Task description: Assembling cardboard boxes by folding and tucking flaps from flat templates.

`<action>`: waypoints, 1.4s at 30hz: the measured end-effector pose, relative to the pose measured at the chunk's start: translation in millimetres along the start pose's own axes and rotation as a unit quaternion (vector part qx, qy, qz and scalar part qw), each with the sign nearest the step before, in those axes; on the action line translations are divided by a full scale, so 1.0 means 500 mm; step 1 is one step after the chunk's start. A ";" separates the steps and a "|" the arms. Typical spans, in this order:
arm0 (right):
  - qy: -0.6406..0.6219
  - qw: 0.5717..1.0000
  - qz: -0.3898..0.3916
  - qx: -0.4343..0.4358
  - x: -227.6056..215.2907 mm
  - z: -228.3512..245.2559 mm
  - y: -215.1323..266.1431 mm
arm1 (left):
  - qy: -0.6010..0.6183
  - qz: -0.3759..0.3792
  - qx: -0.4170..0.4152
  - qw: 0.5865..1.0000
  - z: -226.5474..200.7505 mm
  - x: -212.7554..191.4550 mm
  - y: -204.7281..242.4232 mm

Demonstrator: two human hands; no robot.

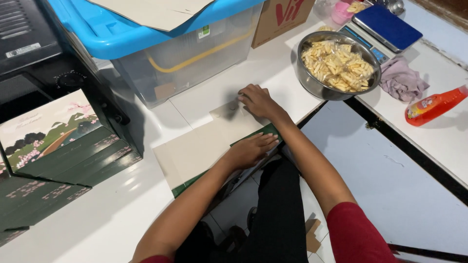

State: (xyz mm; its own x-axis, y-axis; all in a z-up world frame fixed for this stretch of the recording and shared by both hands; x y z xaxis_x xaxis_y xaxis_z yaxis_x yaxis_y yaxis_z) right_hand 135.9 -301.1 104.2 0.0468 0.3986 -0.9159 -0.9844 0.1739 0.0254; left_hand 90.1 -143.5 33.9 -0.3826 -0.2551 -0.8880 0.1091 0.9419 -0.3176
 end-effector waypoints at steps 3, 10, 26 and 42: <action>0.043 0.997 -0.052 -0.024 -0.017 -0.003 0.029 | 0.004 -0.022 -0.003 1.000 0.006 0.012 -0.001; -0.064 0.996 -0.060 -0.023 -0.020 0.019 0.245 | -0.172 -0.178 0.066 0.967 0.023 0.052 -0.004; -0.116 0.977 -0.174 0.039 0.074 -0.038 0.202 | -0.077 -0.023 -0.201 0.976 -0.004 -0.033 -0.004; 0.092 0.996 0.008 0.005 0.076 0.057 0.209 | -0.093 -0.160 -0.384 0.905 0.055 -0.089 0.059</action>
State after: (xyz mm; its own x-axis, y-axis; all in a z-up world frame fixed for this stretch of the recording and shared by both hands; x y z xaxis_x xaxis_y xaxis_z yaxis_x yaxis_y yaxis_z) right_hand 39.9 -242.1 83.3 -0.0023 0.2299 -0.9732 -0.9832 0.1771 0.0442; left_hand 135.7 -110.3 54.7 -0.1139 -0.5067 -0.8545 -0.6768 0.6693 -0.3067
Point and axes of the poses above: each hand's wrist, its own y-axis away from the middle knuckle, its own x-axis out of the palm, z = x × y, the point moved 2 cm from there along -y, towards the middle knuckle, and after that the axes turned 1 degree about x, right-handed, at the moved point
